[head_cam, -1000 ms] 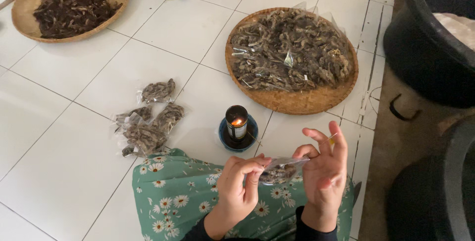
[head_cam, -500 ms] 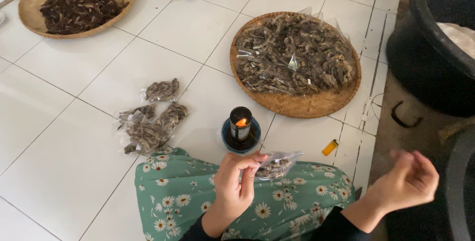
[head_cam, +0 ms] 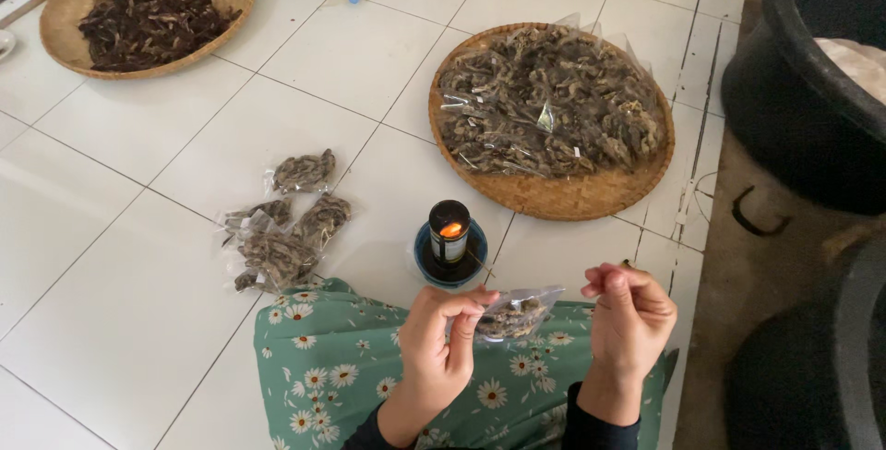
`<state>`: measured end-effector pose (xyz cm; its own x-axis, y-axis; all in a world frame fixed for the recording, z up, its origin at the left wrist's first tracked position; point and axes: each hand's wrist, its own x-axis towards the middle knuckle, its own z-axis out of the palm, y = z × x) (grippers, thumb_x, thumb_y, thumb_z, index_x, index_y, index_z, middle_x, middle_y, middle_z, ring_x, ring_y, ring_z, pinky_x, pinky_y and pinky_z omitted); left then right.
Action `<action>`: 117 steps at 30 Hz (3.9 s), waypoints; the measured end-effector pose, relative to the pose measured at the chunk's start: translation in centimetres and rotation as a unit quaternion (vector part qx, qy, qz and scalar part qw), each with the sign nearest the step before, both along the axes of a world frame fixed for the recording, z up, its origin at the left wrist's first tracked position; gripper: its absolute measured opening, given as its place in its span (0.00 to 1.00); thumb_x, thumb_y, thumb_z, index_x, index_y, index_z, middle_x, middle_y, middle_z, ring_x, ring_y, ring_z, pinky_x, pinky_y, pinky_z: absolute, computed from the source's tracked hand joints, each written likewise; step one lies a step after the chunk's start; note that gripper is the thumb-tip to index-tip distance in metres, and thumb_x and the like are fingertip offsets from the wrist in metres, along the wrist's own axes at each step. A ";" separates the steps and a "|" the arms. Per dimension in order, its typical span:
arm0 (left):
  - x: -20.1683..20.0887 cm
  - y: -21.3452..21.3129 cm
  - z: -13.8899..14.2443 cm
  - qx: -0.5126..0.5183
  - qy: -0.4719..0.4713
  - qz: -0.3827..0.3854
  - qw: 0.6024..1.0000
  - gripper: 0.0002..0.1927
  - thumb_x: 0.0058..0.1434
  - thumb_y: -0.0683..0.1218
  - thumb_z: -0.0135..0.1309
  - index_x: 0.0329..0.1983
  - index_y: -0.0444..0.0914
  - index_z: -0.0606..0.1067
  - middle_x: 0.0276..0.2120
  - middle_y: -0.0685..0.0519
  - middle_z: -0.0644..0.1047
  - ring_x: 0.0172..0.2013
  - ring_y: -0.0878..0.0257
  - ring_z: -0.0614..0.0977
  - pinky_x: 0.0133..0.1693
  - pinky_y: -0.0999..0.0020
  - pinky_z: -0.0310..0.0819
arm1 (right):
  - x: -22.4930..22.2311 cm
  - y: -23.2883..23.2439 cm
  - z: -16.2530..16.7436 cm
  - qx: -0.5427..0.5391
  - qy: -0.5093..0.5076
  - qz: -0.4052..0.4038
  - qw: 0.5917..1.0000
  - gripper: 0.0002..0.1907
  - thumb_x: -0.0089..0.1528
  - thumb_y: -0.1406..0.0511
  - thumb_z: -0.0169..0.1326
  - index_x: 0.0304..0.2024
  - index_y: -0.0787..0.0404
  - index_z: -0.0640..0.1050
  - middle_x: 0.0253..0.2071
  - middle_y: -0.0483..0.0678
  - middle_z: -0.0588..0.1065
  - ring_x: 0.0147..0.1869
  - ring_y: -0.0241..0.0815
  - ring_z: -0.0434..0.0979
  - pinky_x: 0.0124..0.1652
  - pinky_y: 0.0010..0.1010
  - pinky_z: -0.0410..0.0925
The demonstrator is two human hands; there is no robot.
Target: The person sits on the floor and heat-seals clear plastic bags filled with dried seahorses, pressing each bag's open edge against a candle flame to melt it closed, then places the sealed bag on a woven tray with other finished bags.
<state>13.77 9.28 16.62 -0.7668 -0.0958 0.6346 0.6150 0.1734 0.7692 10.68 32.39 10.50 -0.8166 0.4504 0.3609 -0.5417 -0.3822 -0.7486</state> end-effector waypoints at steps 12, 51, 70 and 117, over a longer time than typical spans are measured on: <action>0.2 0.1 -0.6 0.004 -0.003 -0.002 1.000 0.04 0.69 0.34 0.54 0.41 0.35 0.72 0.41 0.48 0.82 0.45 0.56 0.88 0.45 0.68 0.82 | 0.7 -1.3 1.5 0.048 -0.036 -0.028 0.998 0.07 0.63 0.77 0.57 0.44 0.72 0.80 0.41 0.57 0.80 0.42 0.43 0.82 0.42 0.30 0.75; -2.3 -0.3 -5.6 0.142 -0.185 -0.060 0.971 0.02 0.70 0.39 0.52 0.41 0.33 0.73 0.36 0.53 0.81 0.37 0.69 0.82 0.40 0.75 0.76 | -1.2 -5.2 0.1 0.053 -0.080 0.287 0.953 0.20 0.67 0.59 0.53 0.55 0.66 0.80 0.53 0.56 0.80 0.56 0.45 0.80 0.57 0.34 0.71; -7.8 -2.6 -13.7 0.309 -0.348 -0.142 0.874 0.13 0.61 0.40 0.61 0.48 0.35 0.78 0.36 0.54 0.81 0.38 0.70 0.81 0.41 0.75 0.75 | -6.1 -7.8 -10.5 0.011 -0.275 0.216 0.937 0.03 0.61 0.74 0.61 0.37 0.70 0.83 0.36 0.52 0.83 0.38 0.38 0.81 0.42 0.28 0.73; -11.4 -2.7 -15.7 0.443 -0.328 -0.031 0.834 0.07 0.66 0.41 0.56 0.34 0.35 0.72 0.34 0.49 0.79 0.39 0.58 0.85 0.46 0.65 0.76 | -10.6 -11.3 -11.3 -0.071 -0.352 0.195 0.913 0.04 0.62 0.72 0.59 0.36 0.70 0.80 0.33 0.54 0.82 0.34 0.41 0.81 0.37 0.30 0.74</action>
<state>2.41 6.54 0.96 -0.9419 -0.2517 -0.2223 -0.0019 -0.6578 0.7532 0.09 21.05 -0.84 -0.9315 0.0782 -0.3552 0.2527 -0.5634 -0.7866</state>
